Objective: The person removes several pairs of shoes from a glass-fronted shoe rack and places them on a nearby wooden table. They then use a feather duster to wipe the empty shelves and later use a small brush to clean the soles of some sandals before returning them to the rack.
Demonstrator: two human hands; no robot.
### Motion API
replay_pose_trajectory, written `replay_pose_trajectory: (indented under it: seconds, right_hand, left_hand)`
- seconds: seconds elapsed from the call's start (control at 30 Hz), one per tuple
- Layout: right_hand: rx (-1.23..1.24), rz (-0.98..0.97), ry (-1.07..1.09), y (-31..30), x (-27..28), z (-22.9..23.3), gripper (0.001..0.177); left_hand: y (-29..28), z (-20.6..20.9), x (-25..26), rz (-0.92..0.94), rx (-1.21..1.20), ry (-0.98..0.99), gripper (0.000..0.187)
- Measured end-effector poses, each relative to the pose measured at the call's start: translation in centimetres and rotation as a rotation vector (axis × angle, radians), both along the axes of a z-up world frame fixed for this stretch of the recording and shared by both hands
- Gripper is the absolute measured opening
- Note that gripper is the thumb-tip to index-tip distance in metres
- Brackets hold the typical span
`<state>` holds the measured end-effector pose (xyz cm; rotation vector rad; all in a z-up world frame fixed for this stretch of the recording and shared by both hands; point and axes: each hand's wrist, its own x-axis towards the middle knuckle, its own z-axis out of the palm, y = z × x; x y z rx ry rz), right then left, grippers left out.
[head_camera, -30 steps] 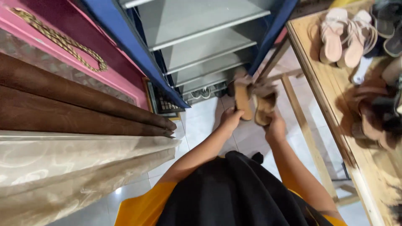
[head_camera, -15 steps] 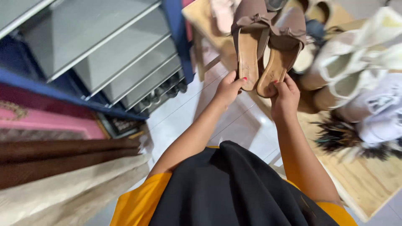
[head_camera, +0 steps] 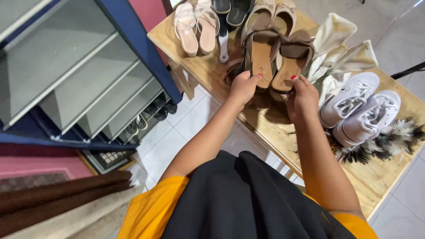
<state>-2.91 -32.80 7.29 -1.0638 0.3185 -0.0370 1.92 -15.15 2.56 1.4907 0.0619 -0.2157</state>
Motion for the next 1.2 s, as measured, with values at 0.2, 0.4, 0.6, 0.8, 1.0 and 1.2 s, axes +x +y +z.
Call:
replay_pose_trajectory:
  seconds: [0.2,0.4,0.6,0.8,1.0,1.2]
  right_hand:
    - [-0.318,-0.181,-0.032,-0.2,2.7,-4.2,0.042]
    - [-0.579,-0.114,0.016,1.3,0.4,-3.0,0.046]
    - [-0.784,-0.109,-0.017,2.1,-3.7,-1.4,0.051]
    - [-0.756,-0.228,-0.121,-1.1,-7.6,-3.0,0.037]
    - [-0.690,-0.547,-0.153,-9.2,-12.2,-6.9,0.024]
    - [-0.728,-0.795,-0.037,-20.6,-16.8,-14.8,0.021]
  left_hand:
    - [1.5,6.6,0.9,-0.205,0.385,0.165,0.041]
    - [3.2,9.9,2.1,-0.397,0.984,-0.039,0.056]
    - [1.9,6.2,2.3,-0.160,1.036,-0.387,0.070]
    - [-3.1,3.2,-0.7,-0.089,0.937,-0.809,0.062]
    - [-9.0,4.4,-5.0,-0.248,0.832,-0.917,0.060]
    - [-16.8,-2.5,-10.4,-0.583,0.743,-0.944,0.048]
